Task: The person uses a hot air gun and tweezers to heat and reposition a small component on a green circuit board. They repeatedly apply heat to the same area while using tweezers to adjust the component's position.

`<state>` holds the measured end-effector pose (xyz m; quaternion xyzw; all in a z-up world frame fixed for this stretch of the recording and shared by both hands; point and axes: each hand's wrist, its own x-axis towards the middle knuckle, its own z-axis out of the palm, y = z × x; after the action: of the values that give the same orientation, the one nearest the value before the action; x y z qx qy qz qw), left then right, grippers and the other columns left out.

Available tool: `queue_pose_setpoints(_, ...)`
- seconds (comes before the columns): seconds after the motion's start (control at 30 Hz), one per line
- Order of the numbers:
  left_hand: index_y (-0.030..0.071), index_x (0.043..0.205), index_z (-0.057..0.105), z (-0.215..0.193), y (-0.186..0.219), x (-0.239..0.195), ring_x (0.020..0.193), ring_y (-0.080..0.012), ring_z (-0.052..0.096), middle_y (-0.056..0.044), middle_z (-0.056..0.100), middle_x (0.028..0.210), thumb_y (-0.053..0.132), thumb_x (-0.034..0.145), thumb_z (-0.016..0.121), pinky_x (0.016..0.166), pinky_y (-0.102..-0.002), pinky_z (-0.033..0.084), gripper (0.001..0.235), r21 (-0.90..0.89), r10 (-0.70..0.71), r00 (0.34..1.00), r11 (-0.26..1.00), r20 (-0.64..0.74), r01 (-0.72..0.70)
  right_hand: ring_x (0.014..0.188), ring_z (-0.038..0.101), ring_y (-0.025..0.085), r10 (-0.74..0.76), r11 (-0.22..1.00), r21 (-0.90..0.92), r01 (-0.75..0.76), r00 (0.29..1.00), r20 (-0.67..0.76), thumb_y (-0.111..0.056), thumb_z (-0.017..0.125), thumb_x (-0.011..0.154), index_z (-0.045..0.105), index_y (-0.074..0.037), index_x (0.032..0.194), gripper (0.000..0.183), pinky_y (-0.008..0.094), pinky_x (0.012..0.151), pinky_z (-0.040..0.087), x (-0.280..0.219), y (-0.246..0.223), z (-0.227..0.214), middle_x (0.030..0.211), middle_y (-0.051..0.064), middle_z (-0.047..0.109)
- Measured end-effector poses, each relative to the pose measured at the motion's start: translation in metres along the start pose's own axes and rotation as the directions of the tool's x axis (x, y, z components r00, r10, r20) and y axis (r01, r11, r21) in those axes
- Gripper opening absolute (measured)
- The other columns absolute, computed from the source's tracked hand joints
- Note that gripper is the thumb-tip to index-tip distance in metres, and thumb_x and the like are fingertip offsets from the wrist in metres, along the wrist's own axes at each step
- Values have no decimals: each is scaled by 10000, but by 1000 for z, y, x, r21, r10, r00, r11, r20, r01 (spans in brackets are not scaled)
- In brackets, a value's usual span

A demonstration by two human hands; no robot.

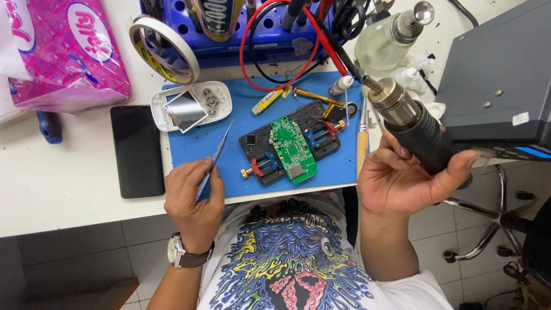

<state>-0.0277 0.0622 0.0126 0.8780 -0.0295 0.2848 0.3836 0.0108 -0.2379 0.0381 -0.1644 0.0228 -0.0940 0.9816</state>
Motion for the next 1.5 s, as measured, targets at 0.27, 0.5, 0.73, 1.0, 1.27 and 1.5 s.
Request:
queue_pose_setpoints(0.27, 42, 988, 735, 4, -3, -10, 993, -302, 624, -74, 748, 1037, 20, 918, 775, 927, -449, 425, 83, 189, -28, 999, 982, 32, 22, 839, 504, 59, 6, 999, -46, -5, 1000, 29, -496, 760, 945, 766, -189, 1219, 412, 73, 668, 462, -1, -3, -9, 1134, -25, 675)
queue_pose_setpoints(0.5, 73, 1075, 765, 5, 4, -2, 1049, -310, 598, -94, 687, 1111, 179, 950, 771, 941, -471, 439, 164, 291, -62, 992, 956, 109, 28, 861, 521, 97, 3, 999, 52, -6, 997, 73, -450, 743, 968, 681, -38, 1357, 570, 100, 703, 514, 1, -7, -2, 1437, 107, 629)
queue_pose_setpoints(0.73, 48, 1094, 741, 9, 13, 5, 1050, -331, 594, -120, 665, 1126, 156, 971, 737, 970, -485, 442, 164, 249, -29, 992, 968, 124, -2, 808, 456, 97, -33, 999, 10, 34, 995, -97, -442, 791, 894, 709, -94, 1266, 516, 100, 646, 481, -3, 5, 12, 1198, 22, 688)
queue_pose_setpoints(1.0, 53, 1081, 719, 19, 38, 19, 1048, -337, 610, -127, 672, 1139, 133, 968, 732, 939, -475, 422, 139, 79, 102, 977, 990, 185, -118, 809, 454, 109, -9, 1000, 28, 12, 994, -105, -474, 740, 895, 709, -49, 1200, 525, 108, 629, 469, -3, 11, 17, 1103, 70, 651)
queue_pose_setpoints(1.27, 47, 1143, 690, 49, 67, 51, 1025, -338, 578, -137, 653, 1146, 222, 989, 702, 807, -475, 414, 234, -4, 259, 898, 961, 354, -276, 805, 462, 109, -45, 998, 50, 49, 995, -87, -457, 779, 899, 740, -121, 1181, 440, 113, 654, 510, 2, 3, 18, 1154, 31, 681)
queue_pose_setpoints(1.5, 52, 1227, 652, 112, 93, 88, 788, -337, 516, -107, 550, 930, 310, 980, 668, 701, -475, 391, 358, 60, 288, 885, 942, 367, -331, 881, 496, 108, -41, 987, 156, 28, 995, 86, -424, 748, 963, 726, -6, 1216, 488, 126, 743, 546, 3, -8, 24, 1260, 72, 705)
